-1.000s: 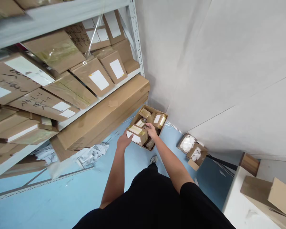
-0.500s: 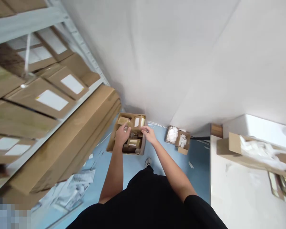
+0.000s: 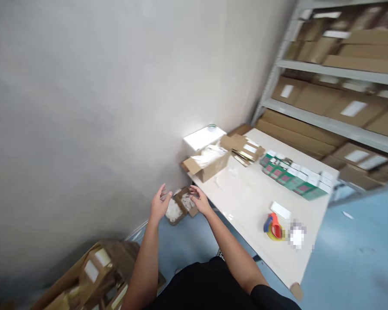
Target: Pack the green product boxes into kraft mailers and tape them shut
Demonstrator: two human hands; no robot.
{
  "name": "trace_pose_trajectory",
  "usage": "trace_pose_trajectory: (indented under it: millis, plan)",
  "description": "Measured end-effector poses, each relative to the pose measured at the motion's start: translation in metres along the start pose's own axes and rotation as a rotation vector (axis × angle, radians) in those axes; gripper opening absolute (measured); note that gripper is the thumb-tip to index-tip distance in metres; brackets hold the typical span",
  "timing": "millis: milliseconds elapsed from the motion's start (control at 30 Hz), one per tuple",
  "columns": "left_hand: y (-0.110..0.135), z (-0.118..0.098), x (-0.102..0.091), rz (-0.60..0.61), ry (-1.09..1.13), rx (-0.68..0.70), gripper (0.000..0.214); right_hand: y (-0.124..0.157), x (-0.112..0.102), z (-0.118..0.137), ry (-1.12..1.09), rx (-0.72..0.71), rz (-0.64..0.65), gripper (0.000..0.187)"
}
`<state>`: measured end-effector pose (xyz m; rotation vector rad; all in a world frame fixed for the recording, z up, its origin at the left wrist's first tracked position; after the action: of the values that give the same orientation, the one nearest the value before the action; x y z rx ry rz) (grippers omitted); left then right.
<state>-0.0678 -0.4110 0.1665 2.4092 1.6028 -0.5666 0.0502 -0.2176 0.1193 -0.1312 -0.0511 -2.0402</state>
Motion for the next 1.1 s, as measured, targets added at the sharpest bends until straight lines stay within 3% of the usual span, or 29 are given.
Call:
trace_pose_trajectory:
  millis: [100,233,367,500,667,733,833,900,1000,1100]
  plan:
    - [-0.017,-0.048,0.102,0.172,0.102,0.062,0.066,0.017,-0.104,0.011,-0.008,0.0,-0.189,0.054]
    - [-0.011,-0.11,0.228,0.373,0.156,0.106,0.063,0.059,-0.218,0.028,-0.019,-0.009,-0.414,0.054]
    - [0.013,-0.163,0.334,0.596,0.169,0.157,0.057,0.104,-0.306,0.044,-0.048,-0.036,-0.603,0.056]
    - [0.034,-0.19,0.412,0.79,0.142,0.203,0.054,0.143,-0.367,0.051,-0.077,-0.066,-0.779,0.057]
    - [0.04,-0.178,0.465,0.927,0.085,0.185,0.056,0.177,-0.42,0.02,-0.052,0.01,-0.975,0.054]
    - [0.038,-0.163,0.474,0.966,0.051,0.164,0.056,0.192,-0.439,-0.011,-0.037,0.118,-1.087,0.052]
    - [0.032,-0.136,0.48,1.023,-0.011,0.121,0.055,0.222,-0.458,-0.07,-0.039,0.395,-1.281,0.045]
    - [0.027,-0.117,0.483,1.063,-0.046,0.085,0.056,0.24,-0.46,-0.106,-0.029,0.536,-1.361,0.033]
    - [0.018,-0.093,0.489,1.122,-0.081,0.037,0.056,0.254,-0.451,-0.143,0.013,0.578,-1.39,0.012]
    - [0.009,-0.073,0.499,1.192,-0.118,0.015,0.055,0.258,-0.436,-0.166,0.085,0.611,-1.41,0.013]
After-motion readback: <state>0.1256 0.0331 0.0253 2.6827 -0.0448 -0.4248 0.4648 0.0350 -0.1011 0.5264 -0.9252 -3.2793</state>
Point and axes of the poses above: each hand's wrist, its own y-axis away from the middle knuckle, its own x-axis out of the palm, z = x × y, the point moved 8 cm from there along -y, towards the middle knuckle, and after that the axes turned 2 degrees about z, right-handed, at the moved point
